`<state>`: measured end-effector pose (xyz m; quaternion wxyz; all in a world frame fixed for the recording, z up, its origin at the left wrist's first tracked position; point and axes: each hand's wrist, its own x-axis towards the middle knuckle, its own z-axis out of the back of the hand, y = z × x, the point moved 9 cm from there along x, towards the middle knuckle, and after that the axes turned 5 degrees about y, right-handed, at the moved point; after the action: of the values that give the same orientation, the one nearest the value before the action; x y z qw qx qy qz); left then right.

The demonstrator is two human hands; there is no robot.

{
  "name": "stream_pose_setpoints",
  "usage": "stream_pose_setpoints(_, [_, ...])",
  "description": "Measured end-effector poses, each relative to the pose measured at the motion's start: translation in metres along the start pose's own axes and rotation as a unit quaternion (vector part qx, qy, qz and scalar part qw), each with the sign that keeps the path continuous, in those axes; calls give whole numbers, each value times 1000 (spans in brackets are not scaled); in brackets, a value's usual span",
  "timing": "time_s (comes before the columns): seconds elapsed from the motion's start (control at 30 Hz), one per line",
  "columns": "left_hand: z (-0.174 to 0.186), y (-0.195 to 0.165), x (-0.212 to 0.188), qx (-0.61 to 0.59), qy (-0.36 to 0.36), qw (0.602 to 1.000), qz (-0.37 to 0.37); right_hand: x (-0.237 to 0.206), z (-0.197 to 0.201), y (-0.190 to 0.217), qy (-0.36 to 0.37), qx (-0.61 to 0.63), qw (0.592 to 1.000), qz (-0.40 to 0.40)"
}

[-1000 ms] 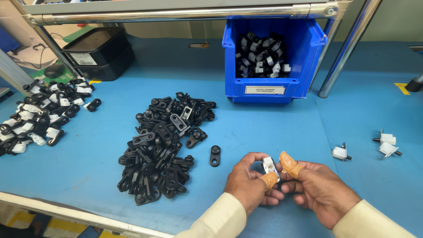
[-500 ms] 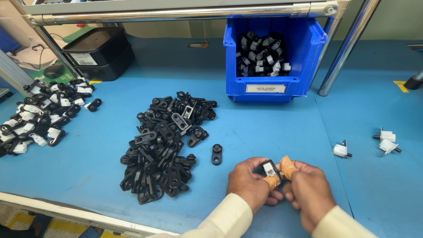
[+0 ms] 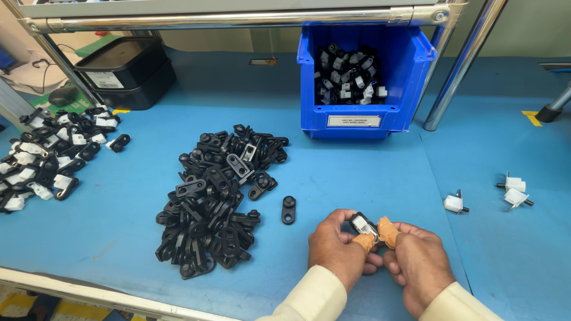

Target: The person repeatedly picks a black plastic bracket and a white plastic insert, aligns them, and presses them together to form an assembled unit. The assembled units are placed into a blue bin on the table. The process is repeated multiple times with consistent hand motions.

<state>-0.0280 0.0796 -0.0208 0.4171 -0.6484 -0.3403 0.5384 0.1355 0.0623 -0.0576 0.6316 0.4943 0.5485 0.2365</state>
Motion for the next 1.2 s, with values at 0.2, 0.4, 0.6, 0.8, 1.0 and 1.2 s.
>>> stream_pose_setpoints(0.2, [2,7,4,-70,-9,996,47,-20,-6,11,31,-54,997,-36])
stream_pose_setpoints(0.4, [-2,11,5,-95,-40,995,18,-25,-7,17,-34,-53,998,-16])
stream_pose_setpoints(0.6, [-6,14,5,-161,2,985,55,-22,-7,18,34,-54,998,-18])
stream_pose_setpoints(0.8, [-1,4,4,-17,76,990,114,-13,-4,27,48,-139,989,3])
stream_pose_setpoints(1.0, [6,-11,6,97,105,988,59,-6,-4,50,53,-264,962,50])
stream_pose_setpoints(1.2, [1,-2,7,75,109,988,85,-9,-6,61,52,-290,953,73])
